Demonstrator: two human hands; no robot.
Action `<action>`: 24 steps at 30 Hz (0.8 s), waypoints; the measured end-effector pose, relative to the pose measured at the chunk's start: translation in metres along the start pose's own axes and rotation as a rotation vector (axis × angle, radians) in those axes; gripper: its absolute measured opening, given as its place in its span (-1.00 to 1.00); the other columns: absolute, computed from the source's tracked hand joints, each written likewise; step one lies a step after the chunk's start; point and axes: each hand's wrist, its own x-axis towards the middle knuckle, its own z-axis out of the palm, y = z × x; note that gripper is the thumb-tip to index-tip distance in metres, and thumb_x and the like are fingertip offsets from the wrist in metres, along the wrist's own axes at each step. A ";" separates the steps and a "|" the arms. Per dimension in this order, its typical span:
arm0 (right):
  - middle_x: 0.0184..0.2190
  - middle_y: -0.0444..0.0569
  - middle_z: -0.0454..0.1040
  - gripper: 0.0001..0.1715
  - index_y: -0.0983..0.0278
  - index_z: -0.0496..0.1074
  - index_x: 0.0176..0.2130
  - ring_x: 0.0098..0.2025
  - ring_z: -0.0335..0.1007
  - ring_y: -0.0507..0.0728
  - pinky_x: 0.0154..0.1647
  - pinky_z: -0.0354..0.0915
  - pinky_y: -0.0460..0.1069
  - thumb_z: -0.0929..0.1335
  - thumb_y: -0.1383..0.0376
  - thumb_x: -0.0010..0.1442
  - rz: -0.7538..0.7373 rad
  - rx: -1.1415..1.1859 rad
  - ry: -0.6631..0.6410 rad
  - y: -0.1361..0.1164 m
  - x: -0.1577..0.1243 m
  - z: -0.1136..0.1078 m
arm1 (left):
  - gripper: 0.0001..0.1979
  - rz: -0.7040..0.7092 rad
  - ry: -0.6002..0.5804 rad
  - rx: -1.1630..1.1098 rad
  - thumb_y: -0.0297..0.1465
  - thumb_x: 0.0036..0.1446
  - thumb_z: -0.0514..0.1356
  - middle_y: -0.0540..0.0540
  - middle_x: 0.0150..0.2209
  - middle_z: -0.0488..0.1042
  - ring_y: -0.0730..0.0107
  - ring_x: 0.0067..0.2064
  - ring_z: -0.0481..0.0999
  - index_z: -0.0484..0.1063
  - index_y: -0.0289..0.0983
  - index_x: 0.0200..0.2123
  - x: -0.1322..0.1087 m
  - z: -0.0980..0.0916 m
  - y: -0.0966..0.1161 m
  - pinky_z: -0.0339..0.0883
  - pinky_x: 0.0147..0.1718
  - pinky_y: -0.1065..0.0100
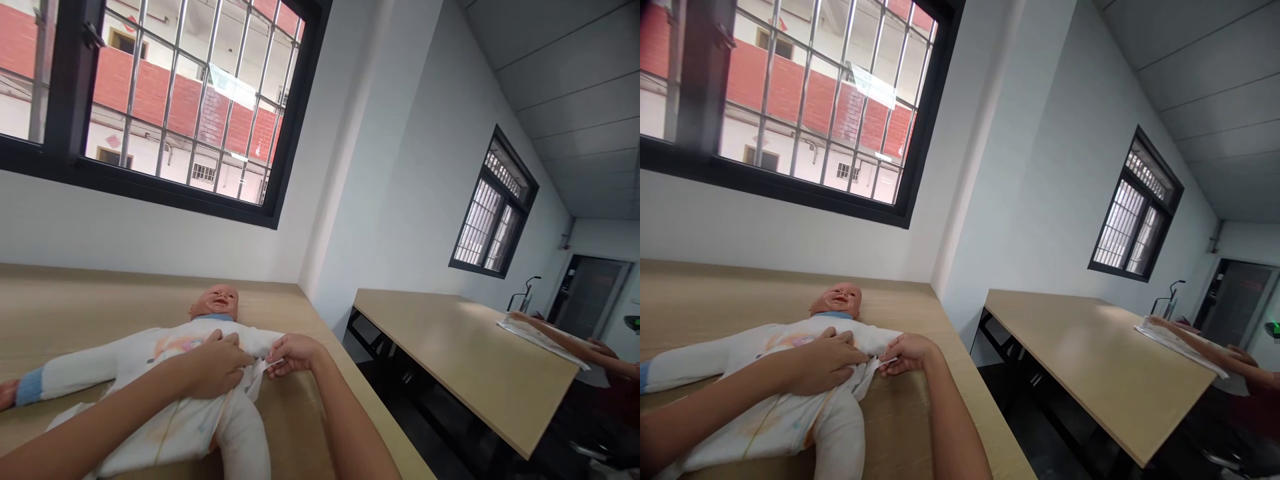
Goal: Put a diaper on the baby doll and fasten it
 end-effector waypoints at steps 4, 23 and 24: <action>-0.49 -0.06 0.63 -0.86 0.36 0.47 -0.42 -0.46 0.64 0.05 -0.39 0.48 -0.16 0.47 0.49 0.14 0.003 0.000 -0.005 0.000 0.002 -0.001 | -0.70 -0.018 -0.068 0.008 -0.45 0.23 0.10 -0.16 -0.04 0.67 -0.10 0.05 0.49 0.63 -0.12 -0.16 0.011 0.005 -0.001 0.15 0.00 -0.12; -0.49 -0.05 0.59 -0.86 0.40 0.52 -0.38 -0.54 0.49 -0.06 -0.45 0.36 -0.22 0.54 0.44 0.16 -0.160 0.157 -0.047 -0.020 0.004 0.045 | -0.10 -0.297 0.009 -0.235 -0.36 -0.16 0.27 -0.31 0.06 0.58 -0.25 0.14 0.53 0.25 -0.28 0.34 0.009 0.001 0.009 0.30 0.12 -0.21; -0.50 -0.06 0.58 -0.86 0.40 0.51 -0.39 -0.56 0.47 -0.07 -0.48 0.33 -0.22 0.53 0.45 0.14 -0.175 0.176 -0.036 -0.021 0.007 0.051 | 0.00 -0.297 0.022 -0.266 -0.38 -0.18 0.26 -0.29 0.06 0.59 -0.23 0.14 0.54 0.15 -0.29 0.41 0.009 0.003 0.007 0.31 0.13 -0.21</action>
